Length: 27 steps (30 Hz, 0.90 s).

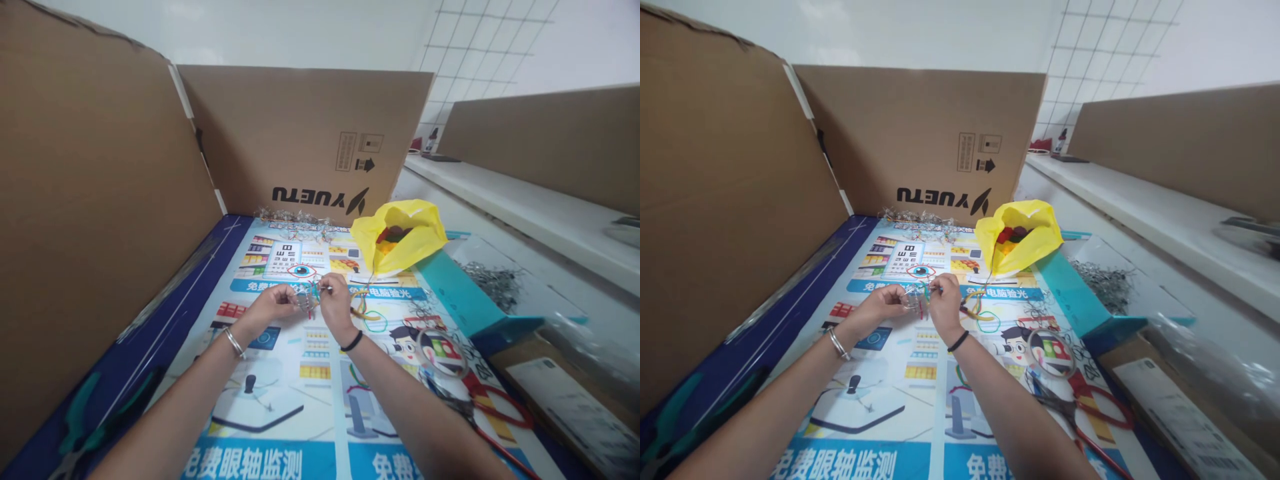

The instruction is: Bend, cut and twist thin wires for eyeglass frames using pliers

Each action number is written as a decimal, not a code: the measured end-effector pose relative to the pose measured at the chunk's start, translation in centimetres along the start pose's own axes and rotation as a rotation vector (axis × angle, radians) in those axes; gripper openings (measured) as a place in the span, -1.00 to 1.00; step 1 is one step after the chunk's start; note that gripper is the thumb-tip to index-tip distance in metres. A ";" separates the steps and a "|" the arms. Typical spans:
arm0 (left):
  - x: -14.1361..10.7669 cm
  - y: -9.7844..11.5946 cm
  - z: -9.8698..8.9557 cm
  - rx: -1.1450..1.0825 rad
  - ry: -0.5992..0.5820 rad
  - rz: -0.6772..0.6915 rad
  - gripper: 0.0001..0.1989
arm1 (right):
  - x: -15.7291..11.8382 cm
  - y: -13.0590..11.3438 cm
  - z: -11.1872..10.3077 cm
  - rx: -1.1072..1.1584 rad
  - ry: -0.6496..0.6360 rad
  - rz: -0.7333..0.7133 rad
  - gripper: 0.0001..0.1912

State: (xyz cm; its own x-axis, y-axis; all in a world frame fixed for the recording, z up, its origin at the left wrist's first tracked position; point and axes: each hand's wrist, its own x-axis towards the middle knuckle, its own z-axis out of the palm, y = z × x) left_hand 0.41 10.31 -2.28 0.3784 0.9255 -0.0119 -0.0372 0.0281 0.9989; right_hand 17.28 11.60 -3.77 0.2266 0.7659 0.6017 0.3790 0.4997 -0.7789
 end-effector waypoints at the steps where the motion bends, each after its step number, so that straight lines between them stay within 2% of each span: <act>1: 0.0 0.0 0.1 0.001 0.001 0.007 -0.79 | 0.1 0.1 -0.1 0.003 0.001 0.002 -0.80; 3: 0.0 0.0 -0.2 0.007 0.013 0.012 -0.80 | 0.4 0.5 -0.4 0.010 -0.027 0.012 -0.79; 6: -0.1 0.3 -1.8 0.026 0.035 0.000 -0.80 | 1.1 1.1 -1.0 0.052 -0.145 0.041 -0.80; 11: -0.3 0.5 -5.3 0.016 -0.016 -0.027 -0.76 | 1.7 1.0 -1.8 0.197 -0.501 0.068 -0.87; 14: -0.4 0.4 -6.3 0.035 -0.037 -0.047 -0.75 | 1.8 0.8 -2.1 0.245 -0.646 0.094 -0.94; 22: -0.3 0.0 -6.4 0.028 -0.030 -0.061 -0.74 | 1.8 1.7 -2.5 0.271 -0.711 0.135 -0.89; 25: -0.2 0.0 -5.4 0.014 -0.032 -0.063 -0.74 | 1.2 1.8 -1.6 0.256 -0.675 0.104 -0.90; 27: -0.2 -0.1 -4.3 0.031 -0.073 -0.065 -0.75 | 0.8 1.6 -1.1 0.232 -0.655 0.064 -0.89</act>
State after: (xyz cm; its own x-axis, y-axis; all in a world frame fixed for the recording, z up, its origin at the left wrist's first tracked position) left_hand -3.65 11.80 -2.59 0.4456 0.8921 -0.0744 0.0181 0.0740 0.9971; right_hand 18.99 12.53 -4.36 -0.3739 0.8463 0.3795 0.1650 0.4634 -0.8707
